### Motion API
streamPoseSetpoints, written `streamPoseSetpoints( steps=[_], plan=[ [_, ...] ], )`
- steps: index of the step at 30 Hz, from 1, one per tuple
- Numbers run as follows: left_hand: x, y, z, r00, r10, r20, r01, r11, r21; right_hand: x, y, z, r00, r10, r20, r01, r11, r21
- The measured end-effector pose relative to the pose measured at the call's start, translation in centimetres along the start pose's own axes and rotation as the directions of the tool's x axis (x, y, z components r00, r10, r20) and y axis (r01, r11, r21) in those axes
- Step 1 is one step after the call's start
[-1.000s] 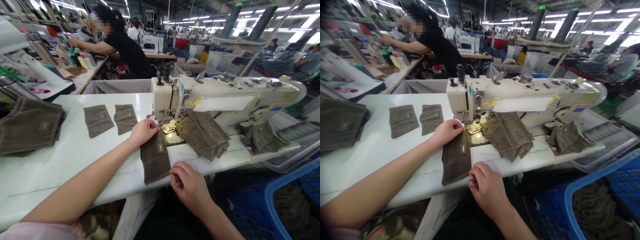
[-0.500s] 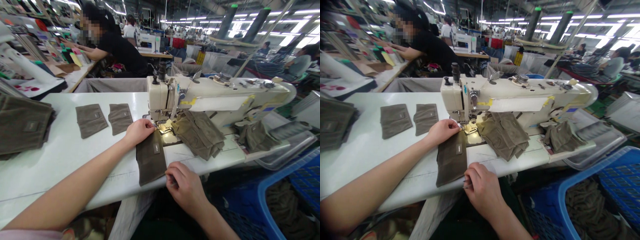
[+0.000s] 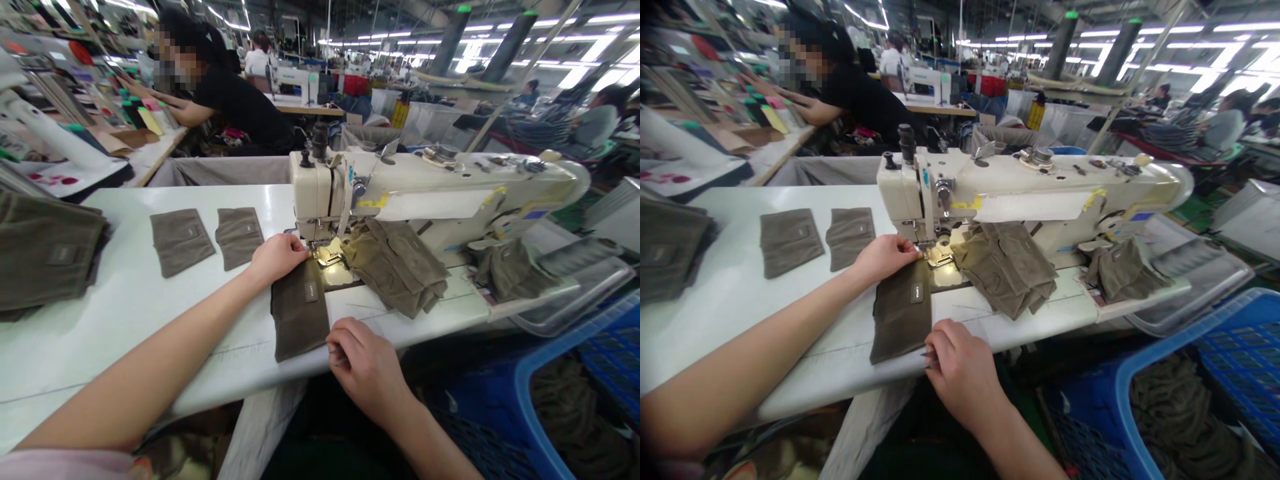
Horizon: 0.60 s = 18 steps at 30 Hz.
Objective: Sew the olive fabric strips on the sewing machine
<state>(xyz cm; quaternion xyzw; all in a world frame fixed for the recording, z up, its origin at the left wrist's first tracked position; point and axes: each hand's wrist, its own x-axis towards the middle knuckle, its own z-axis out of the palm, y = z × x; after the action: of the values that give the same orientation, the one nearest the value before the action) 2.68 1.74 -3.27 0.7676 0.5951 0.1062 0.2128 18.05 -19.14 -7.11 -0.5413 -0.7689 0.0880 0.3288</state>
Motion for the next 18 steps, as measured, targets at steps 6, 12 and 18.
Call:
streamPoseSetpoints(
  steps=[6, 12, 18],
  plan=[
    [0.5, 0.0, -0.1, 1.0, -0.001, 0.028, 0.001, 1.0, 0.019, 0.3, 0.0, -0.2, 1.0, 0.012, 0.02, -0.012, 1.0, -0.004],
    [-2.1, 0.1, -0.1, 0.959, 0.232, -0.162, -0.197, 0.958, 0.208, 0.3, -0.3, -0.8, 0.998, 0.015, 0.063, -0.013, 0.999, -0.039],
    [-12.6, -0.1, 1.8, 0.706, 0.708, -0.008, -0.674, 0.676, 0.298, -0.3, -0.3, -1.3, 0.995, -0.011, 0.1, 0.02, 0.996, -0.086]
  ],
)
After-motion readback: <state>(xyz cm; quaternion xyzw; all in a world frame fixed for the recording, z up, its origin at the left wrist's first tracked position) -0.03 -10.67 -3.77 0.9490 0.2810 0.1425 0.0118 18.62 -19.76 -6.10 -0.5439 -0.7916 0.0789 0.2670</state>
